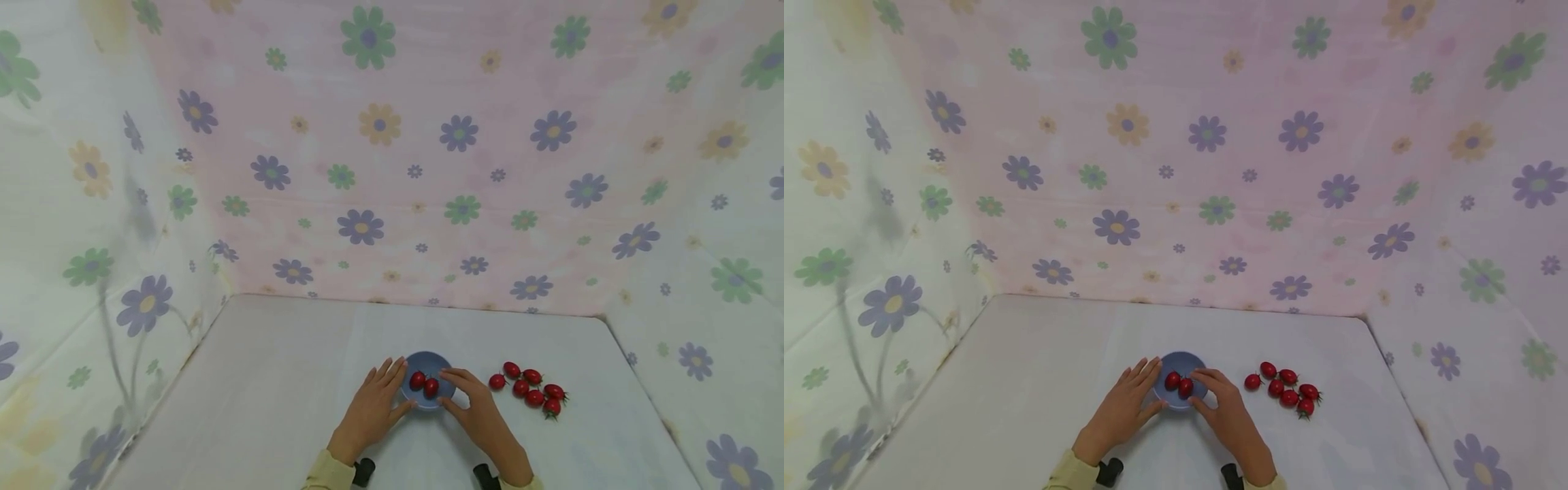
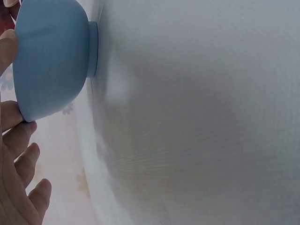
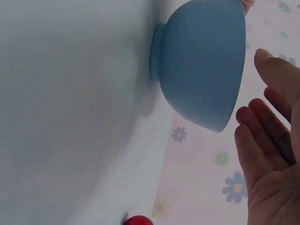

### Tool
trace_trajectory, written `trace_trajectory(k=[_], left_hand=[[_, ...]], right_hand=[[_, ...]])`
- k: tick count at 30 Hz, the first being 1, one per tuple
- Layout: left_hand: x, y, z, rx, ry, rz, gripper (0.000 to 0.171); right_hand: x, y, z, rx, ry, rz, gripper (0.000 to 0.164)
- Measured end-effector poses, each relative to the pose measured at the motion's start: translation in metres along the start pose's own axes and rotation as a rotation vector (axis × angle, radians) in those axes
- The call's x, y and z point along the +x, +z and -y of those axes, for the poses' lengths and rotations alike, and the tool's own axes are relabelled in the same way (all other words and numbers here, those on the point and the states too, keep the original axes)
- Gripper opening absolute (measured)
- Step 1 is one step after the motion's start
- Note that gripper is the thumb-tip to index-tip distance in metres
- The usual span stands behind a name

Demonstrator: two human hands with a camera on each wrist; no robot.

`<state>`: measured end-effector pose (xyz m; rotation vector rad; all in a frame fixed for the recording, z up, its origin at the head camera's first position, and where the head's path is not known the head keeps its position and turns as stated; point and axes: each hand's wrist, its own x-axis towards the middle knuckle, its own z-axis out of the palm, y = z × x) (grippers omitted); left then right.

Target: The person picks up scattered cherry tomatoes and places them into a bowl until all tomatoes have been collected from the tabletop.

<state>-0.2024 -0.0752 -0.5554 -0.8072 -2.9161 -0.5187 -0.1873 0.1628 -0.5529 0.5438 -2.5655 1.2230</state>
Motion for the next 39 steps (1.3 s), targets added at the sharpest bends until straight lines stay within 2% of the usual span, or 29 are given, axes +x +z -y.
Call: trace_trajectory(k=[13,20,28,39], left_hand=[[0.001,0.001,0.001,-0.011,-0.004,-0.001,0.074],[0.0,0.001,0.001,-0.023,-0.007,0.003,0.074],[-0.001,0.002,0.002,-0.031,-0.013,0.022,0.075],[0.0,0.002,0.002,-0.035,-0.005,0.011,0.074]], right_hand=[[-0.01,0.002,-0.004,0.064,-0.014,-0.158,0.048],[-0.021,0.0,0.0,0.095,0.134,-0.216,0.049],[-0.037,-0.001,-0.006,0.061,0.298,-0.272,0.045],[-0.052,-0.014,-0.017,-0.019,0.407,-0.268,0.046]])
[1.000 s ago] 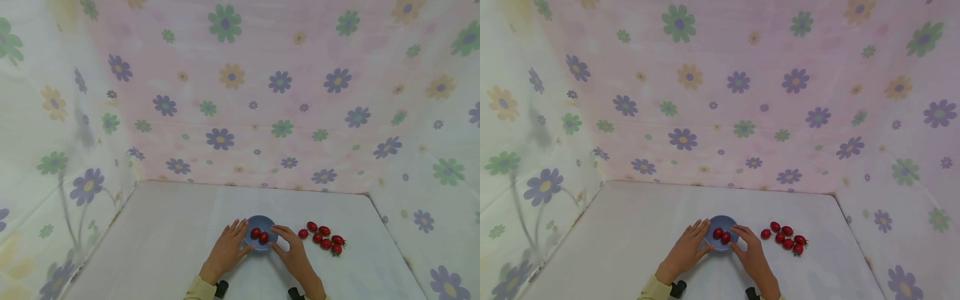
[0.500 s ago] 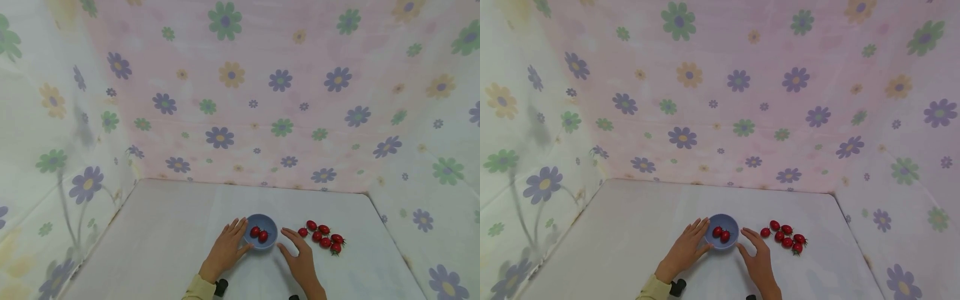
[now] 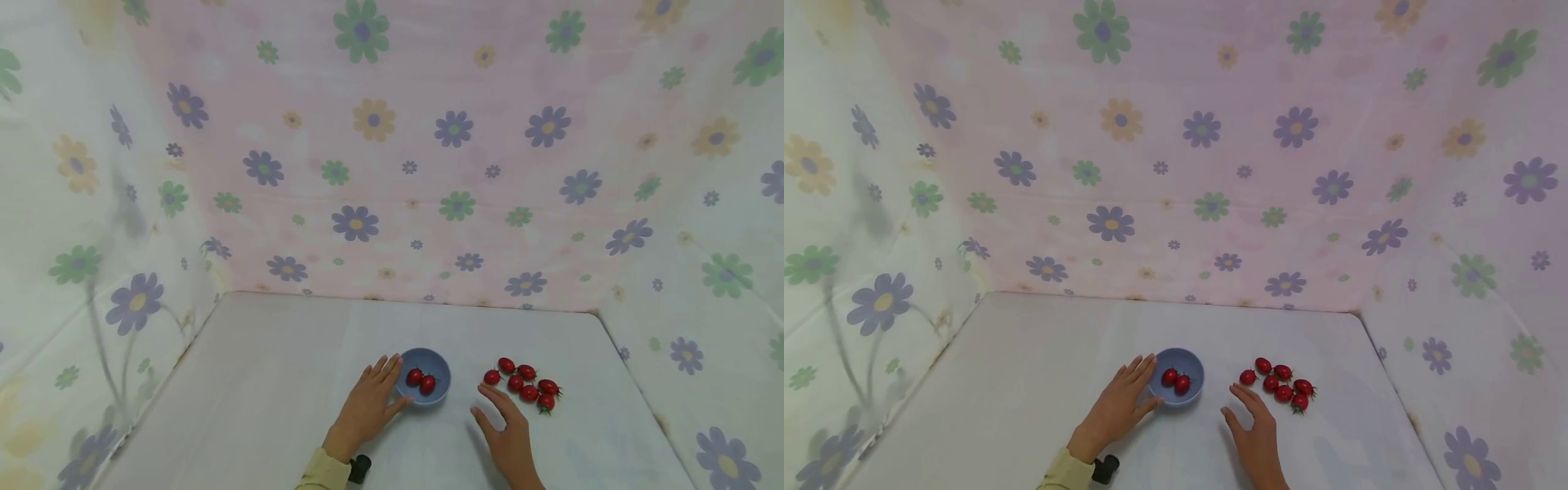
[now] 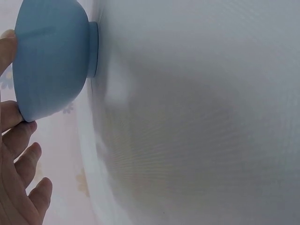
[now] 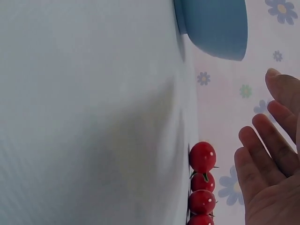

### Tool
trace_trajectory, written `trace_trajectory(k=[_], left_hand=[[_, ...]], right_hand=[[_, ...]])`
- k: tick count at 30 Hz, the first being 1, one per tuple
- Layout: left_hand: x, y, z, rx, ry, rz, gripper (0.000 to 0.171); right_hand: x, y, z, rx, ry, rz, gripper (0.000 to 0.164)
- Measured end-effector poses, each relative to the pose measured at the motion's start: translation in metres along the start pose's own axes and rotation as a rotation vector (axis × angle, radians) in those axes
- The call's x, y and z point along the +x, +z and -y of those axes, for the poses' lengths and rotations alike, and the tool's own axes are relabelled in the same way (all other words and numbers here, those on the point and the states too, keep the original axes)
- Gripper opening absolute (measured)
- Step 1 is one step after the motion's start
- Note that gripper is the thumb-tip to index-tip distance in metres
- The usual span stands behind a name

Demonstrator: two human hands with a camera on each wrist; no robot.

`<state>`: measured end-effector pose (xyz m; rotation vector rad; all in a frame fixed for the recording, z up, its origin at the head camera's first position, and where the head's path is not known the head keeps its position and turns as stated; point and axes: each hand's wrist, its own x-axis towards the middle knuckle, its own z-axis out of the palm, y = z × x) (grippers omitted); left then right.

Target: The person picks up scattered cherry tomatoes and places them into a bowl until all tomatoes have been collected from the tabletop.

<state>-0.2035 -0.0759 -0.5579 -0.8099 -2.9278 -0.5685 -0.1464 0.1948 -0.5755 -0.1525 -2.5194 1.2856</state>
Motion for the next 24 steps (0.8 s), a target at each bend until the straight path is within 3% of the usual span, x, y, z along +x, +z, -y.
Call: trace_trajectory(k=[12,24], left_hand=[[-0.001,-0.003,-0.002,-0.02,-0.005,0.007,0.074],[0.0,-0.001,-0.001,-0.022,-0.004,-0.005,0.075]], right_hand=[[0.02,-0.011,-0.007,-0.068,-0.021,0.061,0.049],[0.046,-0.014,-0.014,-0.243,0.097,0.179,0.057]])
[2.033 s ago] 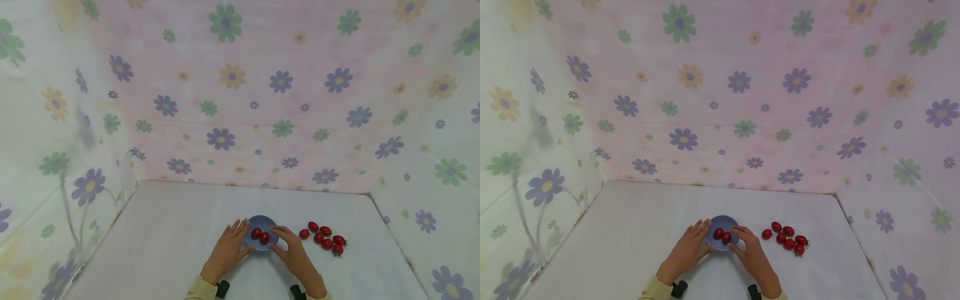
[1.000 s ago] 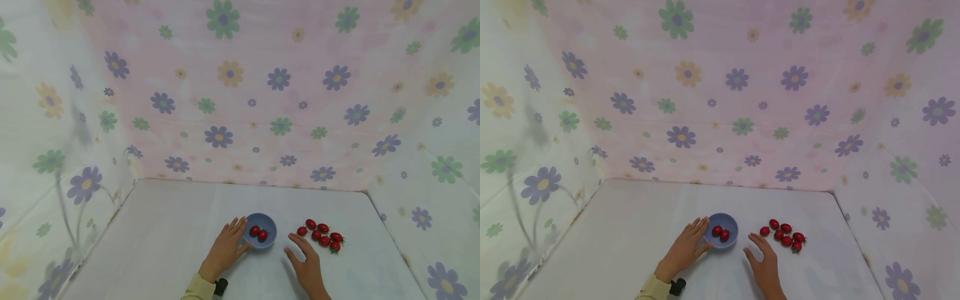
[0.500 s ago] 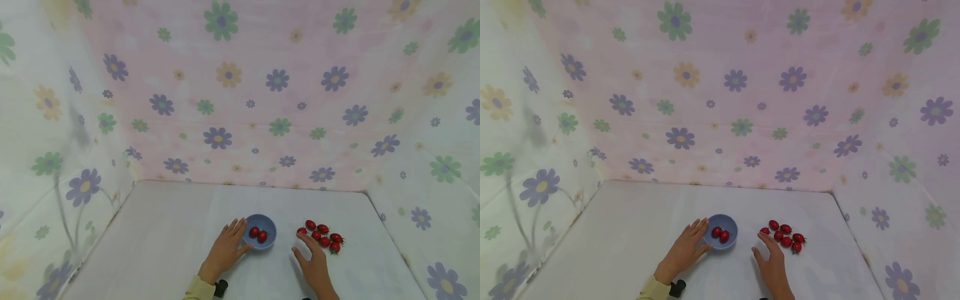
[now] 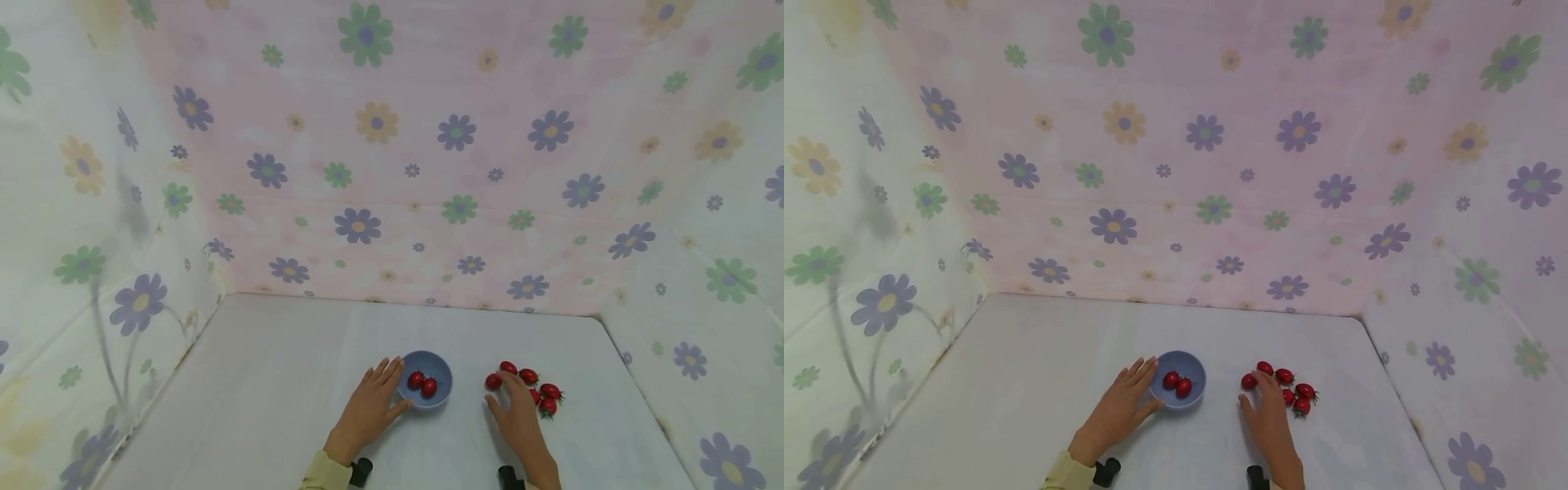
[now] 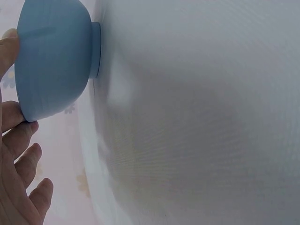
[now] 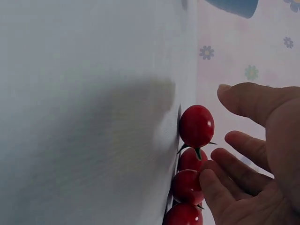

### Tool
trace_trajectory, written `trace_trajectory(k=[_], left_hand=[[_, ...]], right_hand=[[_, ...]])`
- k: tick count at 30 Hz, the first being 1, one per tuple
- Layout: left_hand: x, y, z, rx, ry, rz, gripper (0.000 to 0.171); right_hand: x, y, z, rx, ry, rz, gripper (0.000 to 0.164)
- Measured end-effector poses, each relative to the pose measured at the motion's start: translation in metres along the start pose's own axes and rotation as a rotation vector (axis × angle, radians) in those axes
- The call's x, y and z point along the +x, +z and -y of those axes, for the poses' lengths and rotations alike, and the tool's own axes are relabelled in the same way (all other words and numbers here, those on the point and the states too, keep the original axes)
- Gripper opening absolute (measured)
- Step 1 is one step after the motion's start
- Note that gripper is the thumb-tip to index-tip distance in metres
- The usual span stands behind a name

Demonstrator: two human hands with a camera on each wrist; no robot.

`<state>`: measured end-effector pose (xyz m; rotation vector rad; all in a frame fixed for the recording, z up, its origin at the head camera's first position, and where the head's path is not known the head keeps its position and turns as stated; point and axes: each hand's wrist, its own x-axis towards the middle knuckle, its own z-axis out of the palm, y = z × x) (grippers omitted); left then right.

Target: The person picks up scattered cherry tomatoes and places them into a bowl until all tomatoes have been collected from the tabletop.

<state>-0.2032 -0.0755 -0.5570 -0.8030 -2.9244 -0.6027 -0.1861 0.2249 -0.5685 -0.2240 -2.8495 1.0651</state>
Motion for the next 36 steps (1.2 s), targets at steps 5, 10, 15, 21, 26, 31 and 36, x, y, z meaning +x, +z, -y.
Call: trace_trajectory(k=[5,10,15,21,26,31,36], left_hand=[[0.0,0.001,0.0,-0.003,0.003,-0.011,0.075],[0.0,0.001,0.0,-0.007,0.003,-0.01,0.075],[-0.001,0.003,0.0,-0.012,0.003,-0.012,0.076],[-0.001,0.005,0.001,-0.015,0.007,-0.021,0.077],[-0.001,0.005,0.001,-0.008,0.002,-0.018,0.078],[0.0,0.005,0.003,-0.011,-0.015,0.0,0.078],[0.0,0.005,0.002,-0.026,-0.002,-0.015,0.077]], right_hand=[[0.005,0.0,0.001,-0.009,-0.01,0.005,0.061],[0.01,0.004,0.0,-0.004,-0.008,0.04,0.063],[0.013,0.007,-0.002,-0.023,-0.03,0.062,0.06],[0.012,0.008,-0.004,-0.003,-0.045,0.043,0.052],[0.013,0.01,-0.004,-0.002,-0.061,0.022,0.049],[0.014,0.011,-0.006,0.03,-0.074,0.02,0.046],[0.015,0.011,-0.007,0.049,-0.091,0.01,0.043]])
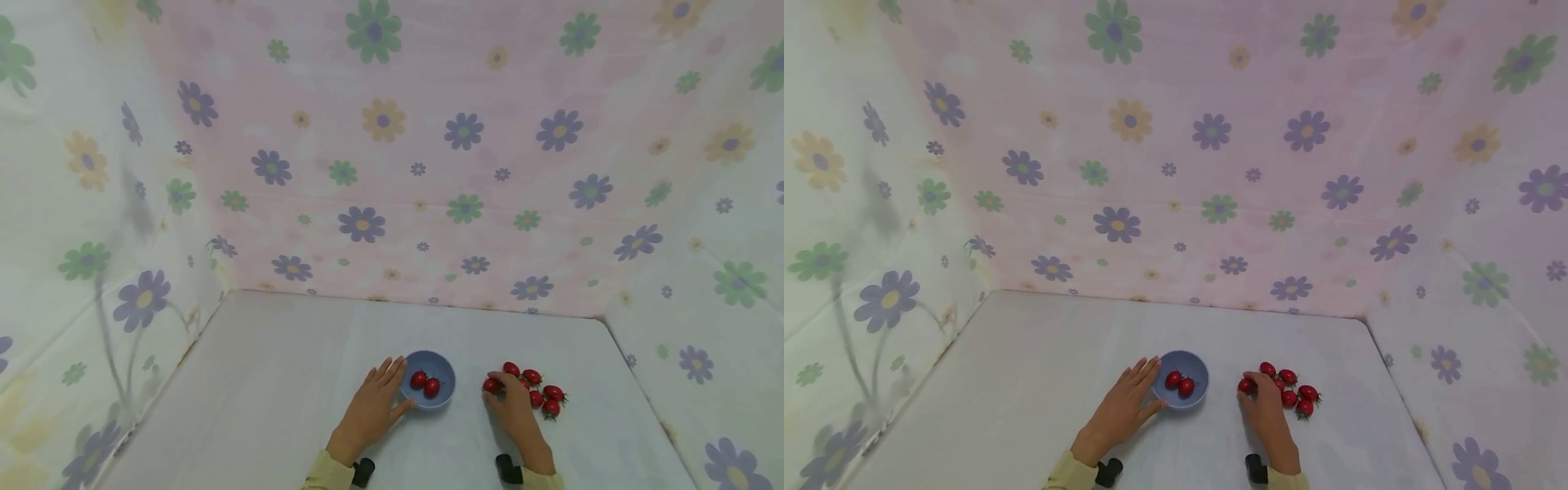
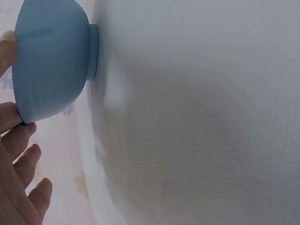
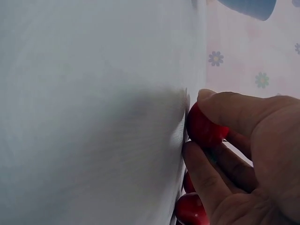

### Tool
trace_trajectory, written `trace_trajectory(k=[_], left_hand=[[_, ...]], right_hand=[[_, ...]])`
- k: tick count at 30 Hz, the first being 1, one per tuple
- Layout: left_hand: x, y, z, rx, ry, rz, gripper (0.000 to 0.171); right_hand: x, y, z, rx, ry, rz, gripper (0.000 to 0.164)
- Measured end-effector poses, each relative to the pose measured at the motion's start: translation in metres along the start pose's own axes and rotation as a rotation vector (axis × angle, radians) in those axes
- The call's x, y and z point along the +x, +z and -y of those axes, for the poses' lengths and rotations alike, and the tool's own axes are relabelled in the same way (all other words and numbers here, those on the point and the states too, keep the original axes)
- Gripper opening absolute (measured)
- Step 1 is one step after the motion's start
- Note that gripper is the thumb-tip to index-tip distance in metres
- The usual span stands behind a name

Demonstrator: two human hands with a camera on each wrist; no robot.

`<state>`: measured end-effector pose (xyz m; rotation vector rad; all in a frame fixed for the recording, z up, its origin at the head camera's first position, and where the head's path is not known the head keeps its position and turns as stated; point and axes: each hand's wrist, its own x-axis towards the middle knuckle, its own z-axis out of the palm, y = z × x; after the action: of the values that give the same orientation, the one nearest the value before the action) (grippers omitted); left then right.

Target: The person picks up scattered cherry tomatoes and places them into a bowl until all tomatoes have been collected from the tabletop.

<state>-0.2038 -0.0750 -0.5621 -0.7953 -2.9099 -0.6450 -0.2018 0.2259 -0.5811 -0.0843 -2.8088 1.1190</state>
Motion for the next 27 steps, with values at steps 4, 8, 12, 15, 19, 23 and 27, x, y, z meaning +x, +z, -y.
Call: trace_trajectory(k=[4,8,12,15,19,23,27], left_hand=[[-0.0007,-0.0007,-0.0007,-0.002,0.006,0.002,0.077],[-0.0007,-0.0008,-0.0004,0.014,0.007,0.003,0.077],[-0.0012,-0.0007,0.0005,0.022,0.016,-0.007,0.077],[-0.0011,-0.0006,0.0008,0.018,0.019,-0.009,0.077],[-0.0005,-0.0004,0.0011,0.015,0.017,0.002,0.077],[0.0002,-0.0009,0.0006,0.006,0.007,0.016,0.077],[0.0007,0.0,0.0008,0.009,-0.006,0.027,0.076]], right_hand=[[-0.0004,0.0001,-0.0002,0.0,-0.004,-0.005,0.043],[0.0003,-0.001,0.0016,-0.004,0.005,-0.003,0.042],[0.0018,-0.0017,0.0038,-0.007,0.015,0.009,0.042],[0.0025,-0.0015,0.0043,-0.004,0.03,0.012,0.043],[0.0015,-0.0006,0.0039,0.006,0.056,0.001,0.044],[-0.0007,-0.0005,0.0047,0.026,0.055,-0.015,0.043],[-0.0033,-0.0013,0.0082,0.064,0.044,-0.024,0.041]])
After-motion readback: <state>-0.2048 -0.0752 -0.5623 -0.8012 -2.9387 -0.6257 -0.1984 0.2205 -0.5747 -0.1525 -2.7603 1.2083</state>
